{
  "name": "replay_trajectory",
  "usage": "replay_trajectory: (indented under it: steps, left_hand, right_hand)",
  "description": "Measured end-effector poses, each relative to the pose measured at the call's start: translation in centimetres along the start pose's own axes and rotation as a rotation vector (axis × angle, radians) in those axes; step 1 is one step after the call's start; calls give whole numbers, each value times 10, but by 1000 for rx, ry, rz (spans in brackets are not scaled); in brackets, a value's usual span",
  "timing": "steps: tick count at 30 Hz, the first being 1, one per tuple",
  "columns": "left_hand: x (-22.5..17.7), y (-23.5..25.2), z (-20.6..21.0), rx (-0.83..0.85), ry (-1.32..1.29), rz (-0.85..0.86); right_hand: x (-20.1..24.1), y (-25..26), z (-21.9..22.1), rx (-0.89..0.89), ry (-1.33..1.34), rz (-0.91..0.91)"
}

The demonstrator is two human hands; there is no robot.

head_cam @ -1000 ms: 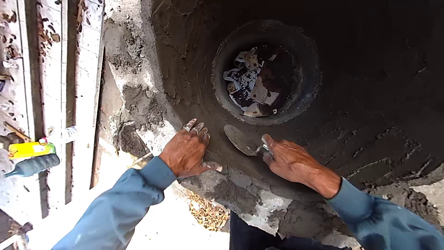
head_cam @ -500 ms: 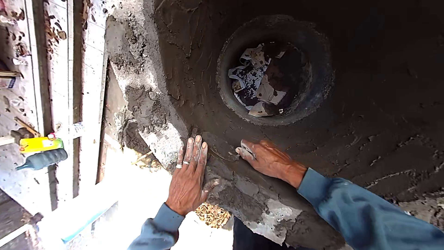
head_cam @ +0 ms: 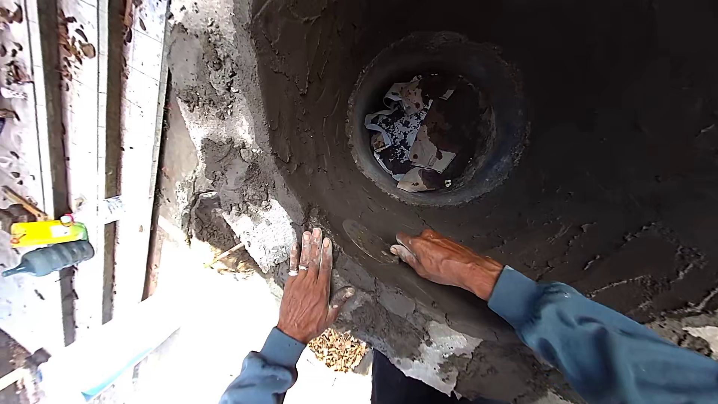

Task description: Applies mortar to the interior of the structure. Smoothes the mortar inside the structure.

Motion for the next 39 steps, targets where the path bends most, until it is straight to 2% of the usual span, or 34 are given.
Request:
replay_trajectory:
  steps: [2,5,8,10,12,16,20,23,25,27,30,33,36,39]
  left_hand:
    - [0,-2,-1,-3,1,-7]
    - [-3,-7,0,8,-1,-34]
    - [-11,-11,2,-11,-13,-107]
    - [-16,-11,3,-32,-35,-181]
    - [-19,-9,1,-82,-58,-255]
    - [-24,-10,3,-90,-77,-335]
    - [-34,-23,9,-96,-110,-348]
    - [-31,-34,12,-162,-179,-360]
    - [-18,-37,9,-231,-204,-393]
    - [-2,-35,6,-314,-214,-442]
    - [12,-28,9,-409,-221,-493]
    - [12,-20,13,-427,-193,-555]
    - [13,-21,14,-426,-141,-603]
    - [13,-19,13,-426,-133,-605]
  right_hand:
    - [-15,-7,-8,42,-34,49]
    - [-22,-19,-17,-35,36,93]
    - [1,-36,-22,-136,141,93]
    - [23,-45,-20,-187,110,84]
    - [42,-53,-19,-297,25,83]
    - [62,-72,-9,-687,-161,15]
    - [72,-96,1,-819,-324,-6]
    - [71,-118,-1,-800,-378,-46]
    - [55,-124,-17,-760,-308,-77]
    - [30,-110,-35,-622,-163,-60]
    - [7,-61,-43,-329,93,63]
    - [24,-30,-36,-258,212,30]
    - [47,-24,-25,-242,146,-10]
    - [48,-19,-20,-196,123,3]
Point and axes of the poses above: each hand's wrist, its own y-axis towards the middle knuckle, its own z-axis out of the palm, x = y × z, the point moved 6 cm from there along y, towards the middle knuckle, and after that the axes turned 11 degrees about z, right-handed, at the moved point
